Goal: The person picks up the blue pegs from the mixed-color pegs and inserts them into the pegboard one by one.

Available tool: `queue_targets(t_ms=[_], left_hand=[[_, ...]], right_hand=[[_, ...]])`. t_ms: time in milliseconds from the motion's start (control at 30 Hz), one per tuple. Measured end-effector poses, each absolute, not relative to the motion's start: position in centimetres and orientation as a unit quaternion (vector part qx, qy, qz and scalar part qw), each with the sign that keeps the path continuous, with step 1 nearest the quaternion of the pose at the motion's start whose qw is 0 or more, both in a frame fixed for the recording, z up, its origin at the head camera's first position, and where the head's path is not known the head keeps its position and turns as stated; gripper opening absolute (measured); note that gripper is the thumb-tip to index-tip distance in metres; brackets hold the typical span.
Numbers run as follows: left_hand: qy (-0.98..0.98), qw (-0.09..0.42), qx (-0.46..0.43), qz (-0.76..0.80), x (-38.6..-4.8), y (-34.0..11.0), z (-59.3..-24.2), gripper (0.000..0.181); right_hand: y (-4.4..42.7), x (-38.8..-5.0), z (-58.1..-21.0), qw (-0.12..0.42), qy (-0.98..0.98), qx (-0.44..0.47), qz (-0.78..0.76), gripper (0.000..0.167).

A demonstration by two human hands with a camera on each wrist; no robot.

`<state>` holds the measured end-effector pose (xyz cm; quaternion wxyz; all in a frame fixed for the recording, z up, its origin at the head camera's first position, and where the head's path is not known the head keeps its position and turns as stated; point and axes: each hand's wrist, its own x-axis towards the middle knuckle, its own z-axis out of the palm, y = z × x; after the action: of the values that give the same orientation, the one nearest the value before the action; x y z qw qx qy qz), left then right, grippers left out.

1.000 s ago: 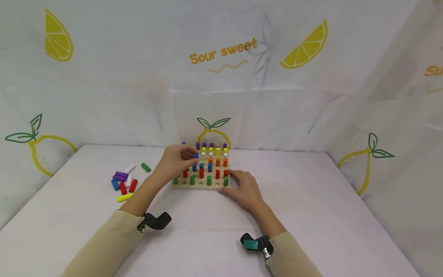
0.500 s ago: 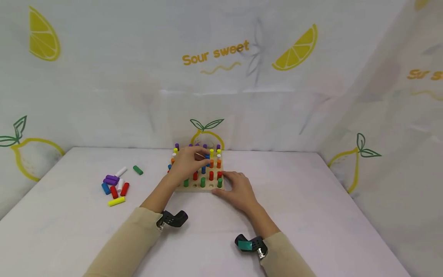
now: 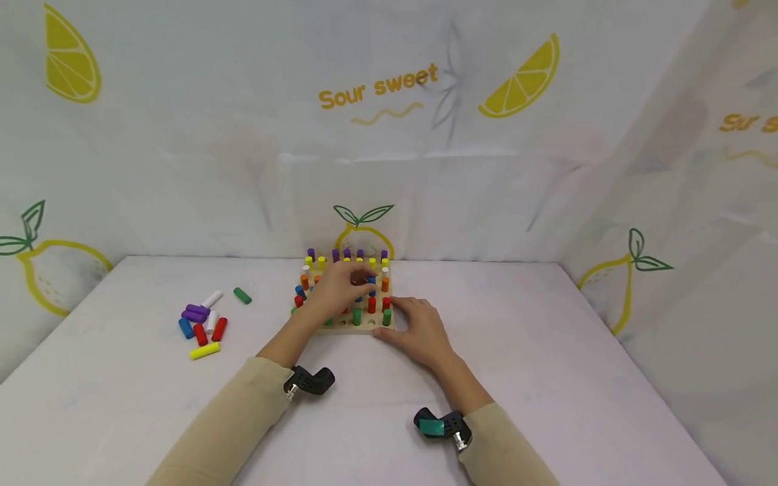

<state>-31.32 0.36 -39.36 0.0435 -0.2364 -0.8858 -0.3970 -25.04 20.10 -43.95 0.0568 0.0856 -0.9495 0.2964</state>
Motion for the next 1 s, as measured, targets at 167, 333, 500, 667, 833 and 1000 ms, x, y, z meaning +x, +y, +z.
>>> queue_targets(t_ms=[167, 333, 500, 667, 833, 1000], left_hand=[[-0.900, 0.048, -0.251, -0.354, -31.5, 0.5, -40.2, 0.023], [-0.906, 0.047, -0.228, -0.353, -31.5, 0.4, -40.6, 0.023], [-0.914, 0.062, -0.246, -0.315, -31.6, 0.8, -40.8, 0.018], [-0.915, 0.080, -0.253, -0.303, -31.5, 0.9, -40.8, 0.017], [-0.920, 0.065, -0.251, -0.293, -31.4, 0.7, -40.7, 0.019], [-0.925, 0.038, -0.258, -0.277, -31.1, 0.1, -40.1, 0.023]], right_hand=[[20.0, -25.0, -44.0, 0.061, -0.948, 0.088, 0.301, 0.072], [19.7, -24.9, -43.9, 0.057, -0.945, 0.089, 0.309, 0.072], [19.9, -24.9, -43.8, 0.059, -0.948, 0.085, 0.300, 0.072], [20.1, -25.0, -43.9, 0.060, -0.951, 0.083, 0.293, 0.072], [20.0, -24.9, -43.9, 0.060, -0.949, 0.088, 0.297, 0.073], [20.0, -24.9, -43.9, 0.063, -0.950, 0.089, 0.292, 0.073]])
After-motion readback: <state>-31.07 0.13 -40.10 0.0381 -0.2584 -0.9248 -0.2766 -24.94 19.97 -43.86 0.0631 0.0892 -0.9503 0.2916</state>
